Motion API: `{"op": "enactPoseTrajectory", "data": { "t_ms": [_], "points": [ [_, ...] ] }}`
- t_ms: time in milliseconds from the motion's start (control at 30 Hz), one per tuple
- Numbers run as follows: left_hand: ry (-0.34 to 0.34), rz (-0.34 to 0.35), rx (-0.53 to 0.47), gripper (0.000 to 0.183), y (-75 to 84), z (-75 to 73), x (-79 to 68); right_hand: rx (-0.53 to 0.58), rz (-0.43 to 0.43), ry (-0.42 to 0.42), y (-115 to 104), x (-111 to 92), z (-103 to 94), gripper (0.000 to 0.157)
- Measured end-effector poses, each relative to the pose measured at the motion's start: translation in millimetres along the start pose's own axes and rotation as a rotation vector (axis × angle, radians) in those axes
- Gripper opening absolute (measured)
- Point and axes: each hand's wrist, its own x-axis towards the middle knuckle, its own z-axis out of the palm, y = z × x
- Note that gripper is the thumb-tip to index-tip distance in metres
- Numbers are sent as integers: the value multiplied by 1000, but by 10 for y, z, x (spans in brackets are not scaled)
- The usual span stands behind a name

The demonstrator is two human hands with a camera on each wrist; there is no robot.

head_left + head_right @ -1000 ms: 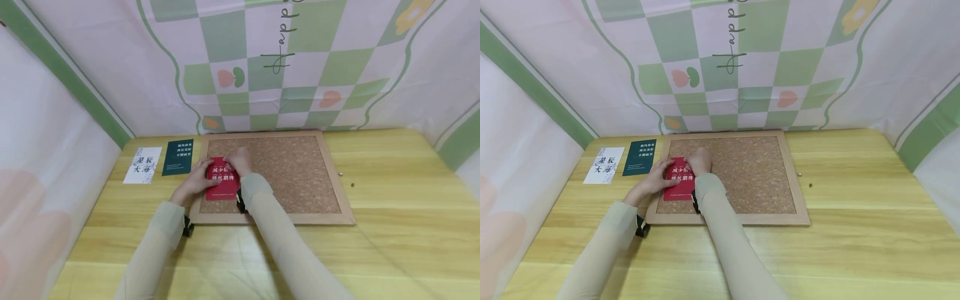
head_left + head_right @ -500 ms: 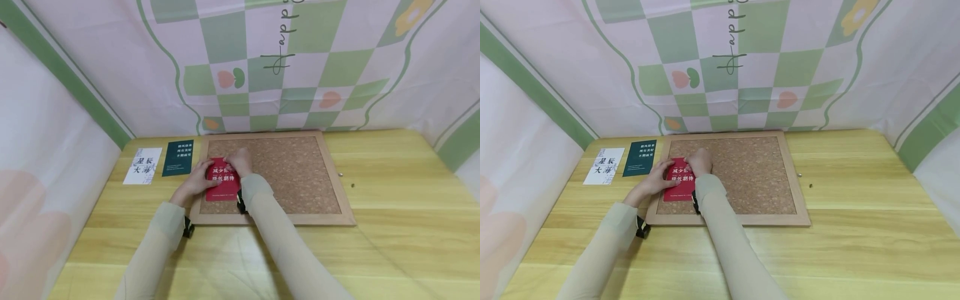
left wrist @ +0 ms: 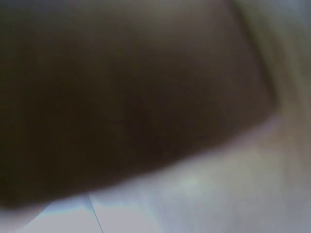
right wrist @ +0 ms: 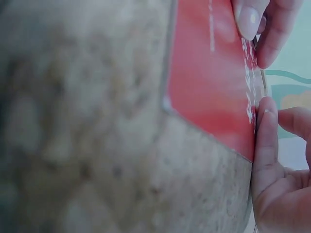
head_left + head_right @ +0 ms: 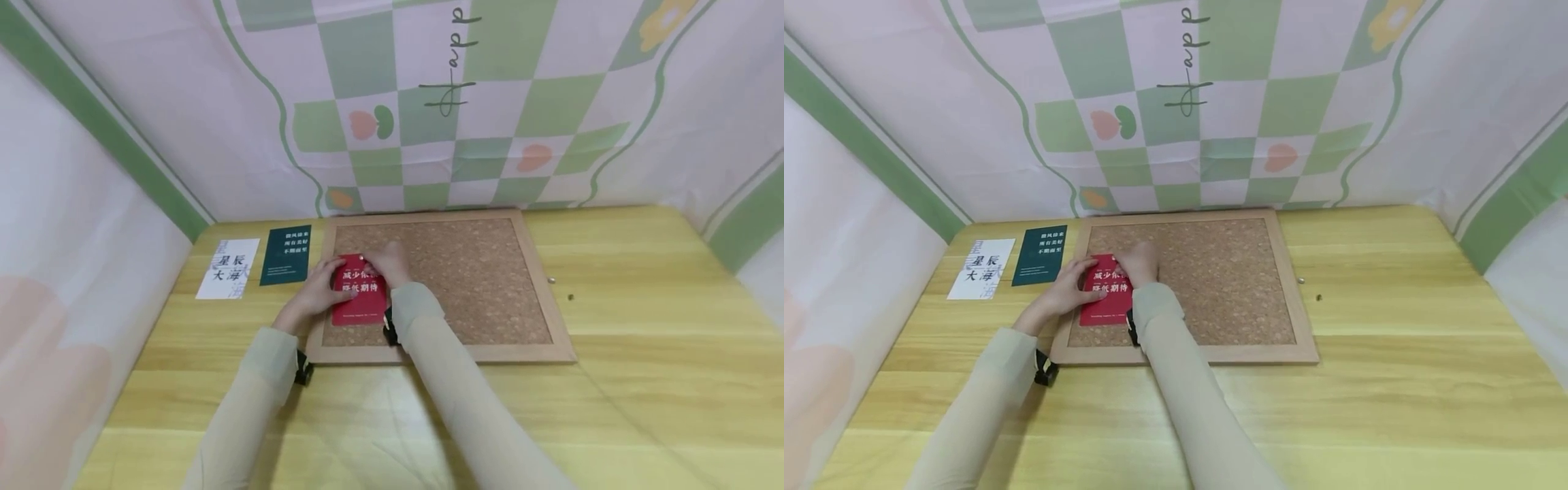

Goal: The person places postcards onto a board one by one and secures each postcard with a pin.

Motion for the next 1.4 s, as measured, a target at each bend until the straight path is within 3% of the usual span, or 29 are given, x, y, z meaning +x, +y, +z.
{"op": "enactPoseTrajectory", "data": {
  "t_ms": [233, 500, 700, 1100, 1400],
  "points": [
    [1, -7, -7, 76, 47, -50, -21, -59, 12, -22, -88, -65, 0, 23],
    [-1, 11, 8, 75, 55, -71, -28, -200, 32, -123, -119, -66, -19, 29],
    [-7, 11, 13, 75, 58, -53, -39, -241, 32, -135, -105, -111, -22, 26],
    [-10, 11, 2, 74, 44, 3, -66, -400, -103, -252, -129, -377, -79, 37],
    [-17, -19, -32, 75, 67, 3, -75, -405, -223, -288, -212, -702, -368, 26]
  ]
}}
